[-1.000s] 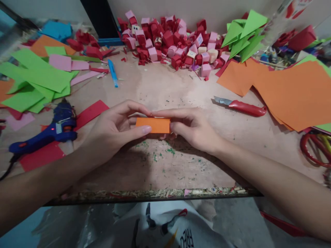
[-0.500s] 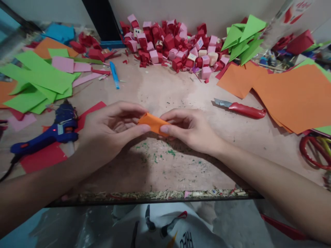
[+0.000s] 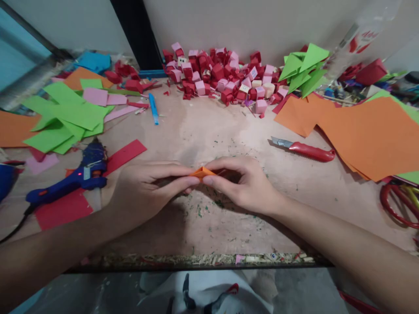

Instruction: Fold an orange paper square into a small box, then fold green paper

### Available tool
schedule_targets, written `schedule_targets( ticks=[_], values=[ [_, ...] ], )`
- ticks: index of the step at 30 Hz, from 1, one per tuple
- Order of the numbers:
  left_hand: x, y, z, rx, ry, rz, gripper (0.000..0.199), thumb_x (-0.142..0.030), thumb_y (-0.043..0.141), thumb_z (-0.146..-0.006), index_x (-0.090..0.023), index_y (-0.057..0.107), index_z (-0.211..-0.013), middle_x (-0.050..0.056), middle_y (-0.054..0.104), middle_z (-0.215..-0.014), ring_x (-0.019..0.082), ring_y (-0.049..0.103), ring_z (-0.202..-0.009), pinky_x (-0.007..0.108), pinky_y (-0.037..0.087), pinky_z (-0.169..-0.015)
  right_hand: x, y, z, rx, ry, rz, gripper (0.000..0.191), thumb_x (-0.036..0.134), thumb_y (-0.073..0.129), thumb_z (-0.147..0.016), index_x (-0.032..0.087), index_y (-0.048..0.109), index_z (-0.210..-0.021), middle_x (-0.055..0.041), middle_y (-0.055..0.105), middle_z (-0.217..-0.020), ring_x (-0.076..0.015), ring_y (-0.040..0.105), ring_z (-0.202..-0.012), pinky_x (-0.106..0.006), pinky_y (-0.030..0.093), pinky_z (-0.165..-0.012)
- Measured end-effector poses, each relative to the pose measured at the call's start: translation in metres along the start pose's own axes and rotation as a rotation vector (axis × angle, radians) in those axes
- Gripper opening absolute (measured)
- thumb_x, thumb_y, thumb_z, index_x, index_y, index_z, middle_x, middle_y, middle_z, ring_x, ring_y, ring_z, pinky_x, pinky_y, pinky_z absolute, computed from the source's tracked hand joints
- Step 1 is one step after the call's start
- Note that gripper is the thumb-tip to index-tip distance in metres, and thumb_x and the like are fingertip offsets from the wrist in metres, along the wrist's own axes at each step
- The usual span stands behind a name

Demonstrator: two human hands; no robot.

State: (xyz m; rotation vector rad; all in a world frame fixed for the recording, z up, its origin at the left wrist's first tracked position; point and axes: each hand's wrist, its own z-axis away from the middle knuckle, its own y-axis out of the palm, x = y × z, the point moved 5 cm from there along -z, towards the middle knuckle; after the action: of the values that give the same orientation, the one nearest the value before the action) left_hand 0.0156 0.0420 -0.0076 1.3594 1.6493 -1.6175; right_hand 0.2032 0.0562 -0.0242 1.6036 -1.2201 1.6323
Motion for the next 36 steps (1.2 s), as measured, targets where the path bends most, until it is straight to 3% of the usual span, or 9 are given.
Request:
schedule_targets(
  ticks=[4,7,9,12,18,21,25,30,36],
  values=[
    [0.001,0.003,-0.004,0.077,-0.103,0.159,0.018,-0.029,0.070,-0.095,-0.025,0.080,-0.081,-0.002,0.078,-0.075,0.015,0.070,-0.065,0.025,0.055,-0.061,-0.004,-0.002,-0.001,0.025,0.034,-0.032,0.016,0.036,0.077,-0.094,0.023,0.081,-0.103,-0.0049,0.079,-0.095,-0.0188,0.072,-0.081,-0.031,0.059,-0.071],
    [0.003,0.002,-0.005,0.060,-0.143,0.250,0.013,-0.024,0.069,-0.094,-0.023,0.080,-0.086,-0.001,0.080,-0.082,0.016,0.073,-0.074,0.024,0.058,-0.065,-0.007,-0.003,-0.001,0.080,0.070,-0.049,0.025,0.035,0.078,-0.094,0.025,0.080,-0.116,-0.0058,0.078,-0.106,-0.0189,0.072,-0.089,-0.030,0.058,-0.075],
    [0.004,0.002,-0.005,0.048,-0.156,0.272,0.009,-0.022,0.071,-0.091,-0.022,0.081,-0.092,0.000,0.082,-0.091,0.017,0.076,-0.082,0.025,0.060,-0.071,-0.009,-0.002,0.000,0.097,0.095,-0.083,0.035,0.035,0.078,-0.094,0.025,0.076,-0.127,-0.0050,0.077,-0.103,-0.0167,0.069,-0.083,-0.028,0.055,-0.070],
    [0.006,0.004,-0.004,0.073,-0.150,0.260,0.011,-0.023,0.070,-0.092,-0.022,0.081,-0.095,0.002,0.083,-0.098,0.019,0.077,-0.087,0.027,0.062,-0.075,-0.011,0.000,0.001,0.116,0.114,-0.121,0.046,0.035,0.078,-0.094,0.025,0.069,-0.138,-0.0014,0.072,-0.089,-0.0136,0.062,-0.071,-0.026,0.049,-0.060],
    [0.008,0.009,-0.003,0.148,-0.116,0.140,0.017,-0.014,0.064,-0.088,-0.021,0.077,-0.096,0.002,0.079,-0.093,0.017,0.072,-0.081,0.025,0.056,-0.066,-0.010,0.006,0.002,0.187,0.043,-0.028,0.051,0.031,0.076,-0.096,0.024,0.065,-0.145,0.0003,0.065,-0.083,-0.0123,0.054,-0.068,-0.024,0.045,-0.058],
    [0.006,0.010,-0.004,0.169,-0.069,0.098,0.016,-0.014,0.063,-0.088,-0.020,0.076,-0.093,0.003,0.078,-0.093,0.017,0.071,-0.083,0.026,0.055,-0.068,-0.009,0.009,0.002,0.219,0.043,-0.028,0.055,0.029,0.073,-0.098,0.023,0.059,-0.151,0.0007,0.064,-0.082,-0.0122,0.052,-0.067,-0.024,0.045,-0.059],
    [0.004,0.009,-0.005,0.129,-0.077,0.090,0.015,-0.015,0.063,-0.089,-0.019,0.078,-0.089,0.002,0.077,-0.091,0.016,0.070,-0.083,0.026,0.053,-0.071,-0.008,0.009,0.001,0.217,0.057,-0.019,0.056,0.027,0.072,-0.098,0.020,0.058,-0.152,-0.0001,0.065,-0.084,-0.0116,0.052,-0.068,-0.024,0.045,-0.060],
    [0.013,0.010,-0.005,0.107,-0.214,0.265,0.012,-0.019,0.065,-0.090,-0.018,0.075,-0.083,0.001,0.075,-0.084,0.014,0.066,-0.076,0.024,0.052,-0.067,-0.005,0.008,0.000,0.215,0.030,0.032,0.057,0.024,0.071,-0.098,0.020,0.057,-0.153,0.0020,0.061,-0.080,-0.0102,0.047,-0.065,-0.022,0.041,-0.057],
    [0.014,0.011,-0.005,0.206,-0.216,0.197,0.020,-0.033,0.063,-0.098,-0.019,0.077,-0.095,-0.001,0.072,-0.081,0.010,0.058,-0.064,0.022,0.042,-0.056,-0.008,0.007,-0.001,0.149,0.044,-0.020,0.055,0.026,0.072,-0.098,0.019,0.059,-0.150,0.0017,0.064,-0.081,-0.0102,0.052,-0.065,-0.023,0.044,-0.058]
  ],
)
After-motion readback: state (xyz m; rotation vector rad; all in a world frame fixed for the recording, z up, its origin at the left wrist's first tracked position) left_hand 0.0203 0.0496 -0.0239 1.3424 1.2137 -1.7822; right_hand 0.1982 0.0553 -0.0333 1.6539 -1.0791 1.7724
